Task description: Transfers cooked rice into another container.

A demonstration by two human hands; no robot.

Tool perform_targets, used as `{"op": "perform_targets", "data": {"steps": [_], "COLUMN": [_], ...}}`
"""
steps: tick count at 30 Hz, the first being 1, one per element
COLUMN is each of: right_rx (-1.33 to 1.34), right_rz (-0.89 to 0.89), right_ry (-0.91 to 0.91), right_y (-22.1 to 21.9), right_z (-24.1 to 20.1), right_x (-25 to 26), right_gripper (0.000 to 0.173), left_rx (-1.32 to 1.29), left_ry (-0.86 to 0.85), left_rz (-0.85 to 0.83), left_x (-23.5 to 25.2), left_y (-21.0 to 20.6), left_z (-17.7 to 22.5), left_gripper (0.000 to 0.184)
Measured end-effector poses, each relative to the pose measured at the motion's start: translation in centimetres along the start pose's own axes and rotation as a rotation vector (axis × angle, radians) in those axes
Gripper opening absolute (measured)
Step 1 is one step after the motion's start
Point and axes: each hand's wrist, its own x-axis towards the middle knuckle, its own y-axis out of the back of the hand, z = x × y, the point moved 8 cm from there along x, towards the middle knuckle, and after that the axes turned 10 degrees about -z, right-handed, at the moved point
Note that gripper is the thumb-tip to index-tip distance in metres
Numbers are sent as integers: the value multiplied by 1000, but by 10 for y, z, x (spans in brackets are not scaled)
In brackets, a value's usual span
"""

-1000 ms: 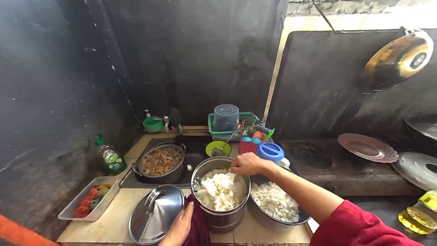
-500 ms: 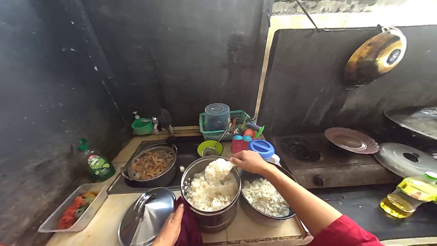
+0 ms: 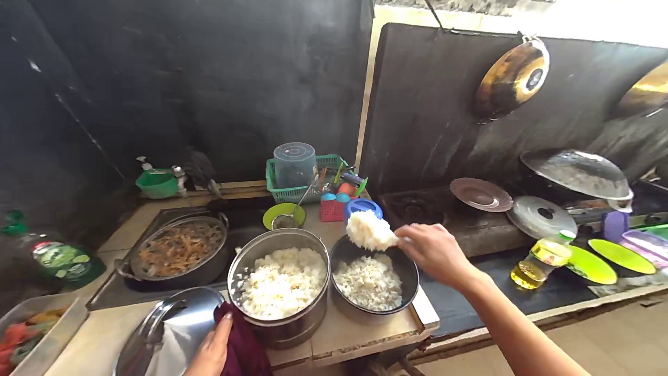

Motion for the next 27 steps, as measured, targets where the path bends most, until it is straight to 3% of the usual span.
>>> {"op": "perform_targets", "data": {"steps": [3, 5, 11, 18, 20, 23, 27], "right_rx": [-288, -368, -301, -62, -32, -53, -207], "right_rz": [-103, -94, -7, -207, -218, -225, -415], "right_ry": [113, 123, -4, -255, -204, 15, 226], "right_y": [-65, -83, -35, 31, 37, 28, -31], "right_z": [-2, 1, 0, 1, -19, -84, -158], "right_x": [-33, -44, -30, 15, 37, 76, 129], "right_gripper": [17, 15, 12, 27, 30, 28, 29], "left_rx": [6, 9, -1, -13, -3, 2, -15], "left_ry": [0, 1, -15, 2, 9, 26, 28], "left_rz": [12, 13, 36, 28, 19, 7, -11], "left_x": [-1, -1, 1, 3, 3, 4, 6], "left_y": [1, 1, 2, 1, 1, 1, 0], "left_z": [0, 1, -1, -2, -3, -3, -3], "left_gripper": [58, 59, 59, 60, 60, 62, 61]}}
